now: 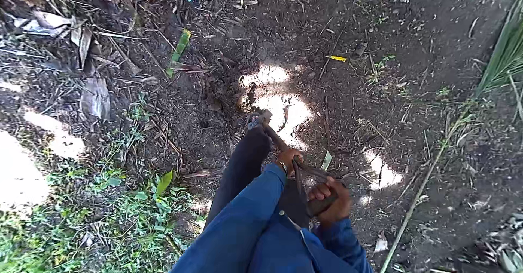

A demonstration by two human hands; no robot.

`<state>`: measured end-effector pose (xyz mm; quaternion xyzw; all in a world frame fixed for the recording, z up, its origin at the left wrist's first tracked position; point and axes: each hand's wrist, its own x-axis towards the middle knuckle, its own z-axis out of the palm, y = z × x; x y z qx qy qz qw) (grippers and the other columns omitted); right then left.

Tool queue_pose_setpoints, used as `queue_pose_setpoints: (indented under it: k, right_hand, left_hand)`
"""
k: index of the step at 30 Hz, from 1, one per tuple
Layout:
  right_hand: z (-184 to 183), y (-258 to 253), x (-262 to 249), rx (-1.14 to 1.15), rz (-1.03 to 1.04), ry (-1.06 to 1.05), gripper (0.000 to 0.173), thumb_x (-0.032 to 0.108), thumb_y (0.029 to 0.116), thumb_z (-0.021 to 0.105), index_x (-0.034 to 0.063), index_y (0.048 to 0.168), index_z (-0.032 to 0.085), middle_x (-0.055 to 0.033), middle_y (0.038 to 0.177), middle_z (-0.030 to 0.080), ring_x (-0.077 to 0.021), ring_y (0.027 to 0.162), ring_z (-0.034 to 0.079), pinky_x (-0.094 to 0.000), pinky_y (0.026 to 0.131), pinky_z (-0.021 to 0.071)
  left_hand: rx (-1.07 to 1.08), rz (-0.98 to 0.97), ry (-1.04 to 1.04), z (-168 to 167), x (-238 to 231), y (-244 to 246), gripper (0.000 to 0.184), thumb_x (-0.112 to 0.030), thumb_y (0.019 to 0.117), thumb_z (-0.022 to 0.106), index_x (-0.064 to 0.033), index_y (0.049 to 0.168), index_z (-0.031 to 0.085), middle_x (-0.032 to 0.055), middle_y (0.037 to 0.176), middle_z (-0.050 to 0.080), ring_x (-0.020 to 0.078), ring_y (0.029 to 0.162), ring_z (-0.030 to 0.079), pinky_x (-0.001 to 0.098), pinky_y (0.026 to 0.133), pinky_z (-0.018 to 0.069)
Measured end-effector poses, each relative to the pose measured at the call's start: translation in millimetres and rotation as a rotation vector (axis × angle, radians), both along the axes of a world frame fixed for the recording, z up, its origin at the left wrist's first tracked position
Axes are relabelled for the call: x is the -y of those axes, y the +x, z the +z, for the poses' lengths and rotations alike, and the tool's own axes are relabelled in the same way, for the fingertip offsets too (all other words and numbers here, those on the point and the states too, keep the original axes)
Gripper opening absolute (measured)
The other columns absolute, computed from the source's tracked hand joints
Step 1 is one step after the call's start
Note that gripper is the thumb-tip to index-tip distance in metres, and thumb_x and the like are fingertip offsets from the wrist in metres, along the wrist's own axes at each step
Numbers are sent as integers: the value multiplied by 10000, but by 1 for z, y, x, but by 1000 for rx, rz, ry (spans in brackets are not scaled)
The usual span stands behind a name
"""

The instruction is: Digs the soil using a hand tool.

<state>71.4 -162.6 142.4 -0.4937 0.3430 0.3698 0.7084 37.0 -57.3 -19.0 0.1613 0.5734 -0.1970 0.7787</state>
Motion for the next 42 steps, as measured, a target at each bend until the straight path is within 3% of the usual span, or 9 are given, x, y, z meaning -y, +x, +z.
queue_pose_setpoints:
  k: [4, 7, 13, 16, 19, 22, 34, 38, 42]
  right_hand:
    - [-20, 58, 18, 5, 80, 46, 413, 230, 1040, 356, 199, 683, 562, 65, 492, 499, -88, 412, 510, -284, 445, 508]
    - [-38, 68, 49, -29, 69, 123, 422, 224, 1030, 344, 180, 667, 557, 55, 484, 501, -99, 401, 515, -296, 440, 519]
    - [-71, -54, 163, 25, 42, 124, 132, 227, 851, 622, 201, 722, 635, 57, 492, 516, -105, 425, 535, -335, 471, 535]
    - [-73, -123, 180, -63, 4, 128, 110, 228, 855, 611, 193, 752, 632, 43, 510, 545, -125, 451, 568, -356, 513, 555]
    - [-55, -138, 141, -137, 9, 100, 332, 217, 946, 458, 184, 631, 557, 33, 507, 539, -139, 462, 568, -355, 528, 549]
    - [-27, -115, 79, -154, -8, -8, 355, 191, 1023, 382, 153, 693, 506, 30, 495, 495, -140, 422, 527, -354, 481, 533]
    - [-23, -22, -40, -35, 15, -18, 344, 183, 1046, 358, 141, 741, 513, 39, 467, 465, -119, 371, 490, -323, 412, 509]
    - [-51, -65, 42, 13, 76, 97, 326, 208, 979, 408, 173, 698, 570, 42, 486, 517, -116, 413, 533, -335, 461, 530]
    - [-104, -99, 182, -47, 76, -58, 284, 208, 936, 440, 190, 677, 555, 44, 477, 508, -124, 406, 531, -353, 461, 533]
  left_hand:
    - [-8, 41, 69, -6, 14, 39, 144, -118, 1000, 566, -10, 1082, 612, 76, 846, 620, 149, 670, 573, 321, 602, 513]
    - [-74, 97, 90, 1, 38, 48, 230, -212, 1014, 618, -1, 1104, 604, 94, 812, 613, 164, 615, 575, 316, 561, 523]
    - [-155, -58, 92, -1, 126, -34, 345, -86, 967, 623, 14, 1278, 513, 154, 899, 654, 219, 676, 653, 360, 604, 583]
    - [-193, -165, 115, -6, 138, -85, 375, -75, 946, 626, 1, 1285, 486, 125, 857, 647, 199, 649, 630, 346, 564, 549]
    - [-208, -219, 150, 1, 110, -102, 316, -113, 939, 670, -1, 1199, 529, 93, 798, 642, 163, 579, 608, 306, 503, 521]
    - [-193, -279, 179, 15, 67, -87, 319, -179, 920, 757, 7, 1104, 574, 73, 739, 631, 136, 507, 578, 280, 467, 515]
    - [-46, -240, 185, 17, -30, -17, 160, -176, 993, 613, -17, 978, 627, 44, 706, 585, 122, 528, 534, 283, 518, 497]
    - [-59, -238, 208, 7, 28, -54, 290, -229, 998, 640, 20, 1142, 603, 88, 807, 625, 150, 587, 591, 313, 567, 541]
    - [-82, -332, 115, -22, 139, -82, 524, -330, 1033, 607, 40, 1377, 467, 189, 959, 648, 251, 703, 672, 414, 650, 607]
